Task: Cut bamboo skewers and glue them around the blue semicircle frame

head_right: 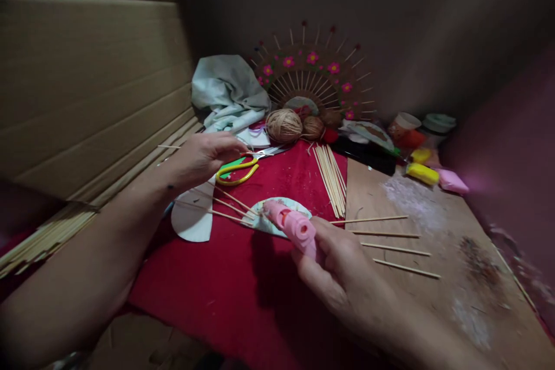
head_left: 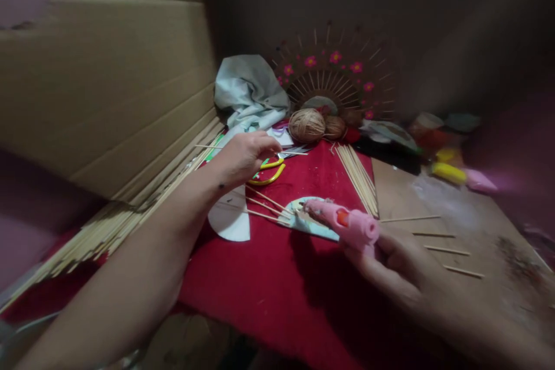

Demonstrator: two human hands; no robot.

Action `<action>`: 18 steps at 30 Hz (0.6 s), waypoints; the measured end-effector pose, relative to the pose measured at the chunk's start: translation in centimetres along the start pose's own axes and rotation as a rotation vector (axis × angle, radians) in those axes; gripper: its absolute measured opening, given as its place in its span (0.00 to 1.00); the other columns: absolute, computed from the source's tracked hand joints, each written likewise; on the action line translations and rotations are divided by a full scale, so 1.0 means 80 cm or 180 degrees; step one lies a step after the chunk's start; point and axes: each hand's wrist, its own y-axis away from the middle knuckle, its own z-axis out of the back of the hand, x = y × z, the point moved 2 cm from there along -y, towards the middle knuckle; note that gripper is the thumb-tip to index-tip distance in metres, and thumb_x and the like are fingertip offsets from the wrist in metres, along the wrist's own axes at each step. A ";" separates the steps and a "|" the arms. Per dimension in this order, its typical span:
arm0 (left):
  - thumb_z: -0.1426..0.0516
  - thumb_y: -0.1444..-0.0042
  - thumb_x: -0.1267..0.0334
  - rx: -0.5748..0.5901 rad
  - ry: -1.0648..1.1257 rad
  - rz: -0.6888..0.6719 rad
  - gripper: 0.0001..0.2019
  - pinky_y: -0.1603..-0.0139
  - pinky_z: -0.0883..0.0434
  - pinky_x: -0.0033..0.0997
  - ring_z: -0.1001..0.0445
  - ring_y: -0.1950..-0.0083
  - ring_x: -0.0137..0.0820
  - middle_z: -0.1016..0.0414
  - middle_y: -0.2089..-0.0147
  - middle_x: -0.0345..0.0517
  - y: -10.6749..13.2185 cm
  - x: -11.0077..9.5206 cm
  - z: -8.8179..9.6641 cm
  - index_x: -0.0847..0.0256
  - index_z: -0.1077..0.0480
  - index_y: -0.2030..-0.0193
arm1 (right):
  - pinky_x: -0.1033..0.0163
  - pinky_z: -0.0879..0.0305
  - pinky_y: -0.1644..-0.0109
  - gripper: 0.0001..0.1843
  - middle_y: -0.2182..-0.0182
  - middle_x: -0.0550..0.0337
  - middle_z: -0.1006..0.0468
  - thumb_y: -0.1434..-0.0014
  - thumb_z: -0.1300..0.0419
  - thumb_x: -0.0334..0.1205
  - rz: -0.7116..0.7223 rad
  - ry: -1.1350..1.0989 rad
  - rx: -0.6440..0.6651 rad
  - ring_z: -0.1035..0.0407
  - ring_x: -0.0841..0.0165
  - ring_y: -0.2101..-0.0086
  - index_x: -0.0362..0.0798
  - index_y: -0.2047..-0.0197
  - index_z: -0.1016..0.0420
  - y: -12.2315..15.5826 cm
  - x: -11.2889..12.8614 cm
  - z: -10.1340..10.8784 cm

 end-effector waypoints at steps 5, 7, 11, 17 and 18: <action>0.47 0.44 0.70 0.0181 -0.0123 -0.0062 0.09 0.62 0.35 0.29 0.29 0.63 0.30 0.25 0.63 0.47 0.001 -0.008 -0.008 0.62 0.25 0.63 | 0.54 0.32 0.50 0.14 0.63 0.54 0.23 0.37 0.47 0.40 0.0065 0.0204 0.0110 0.30 0.57 0.55 0.54 0.50 0.27 -0.010 -0.014 -0.010; 0.46 0.45 0.70 0.0201 -0.0217 -0.0046 0.08 0.63 0.35 0.28 0.29 0.64 0.29 0.26 0.64 0.46 0.001 -0.010 -0.011 0.61 0.25 0.64 | 0.57 0.28 0.61 0.11 0.70 0.56 0.24 0.38 0.46 0.41 0.0072 0.0227 0.0069 0.28 0.58 0.63 0.55 0.56 0.25 -0.012 -0.013 -0.012; 0.47 0.46 0.71 0.0143 -0.0403 0.0010 0.09 0.63 0.35 0.29 0.29 0.64 0.29 0.26 0.64 0.46 0.001 -0.013 -0.011 0.61 0.25 0.64 | 0.62 0.34 0.77 0.09 0.75 0.56 0.26 0.40 0.46 0.41 0.0077 0.0315 0.0030 0.31 0.63 0.75 0.55 0.67 0.24 -0.014 -0.007 -0.014; 0.48 0.45 0.71 0.0126 -0.0571 0.0064 0.10 0.63 0.36 0.30 0.29 0.65 0.29 0.27 0.65 0.44 0.002 -0.017 -0.010 0.60 0.25 0.64 | 0.67 0.38 0.82 0.13 0.82 0.61 0.30 0.40 0.47 0.43 0.0103 0.0661 -0.0132 0.37 0.69 0.82 0.54 0.71 0.25 -0.014 -0.011 -0.015; 0.49 0.44 0.70 0.0120 -0.0587 0.0045 0.11 0.63 0.37 0.30 0.29 0.64 0.29 0.27 0.65 0.44 0.002 -0.018 -0.009 0.60 0.25 0.64 | 0.68 0.37 0.81 0.13 0.80 0.61 0.29 0.40 0.48 0.43 0.0147 0.0709 -0.0184 0.36 0.70 0.81 0.53 0.71 0.25 -0.014 -0.011 -0.015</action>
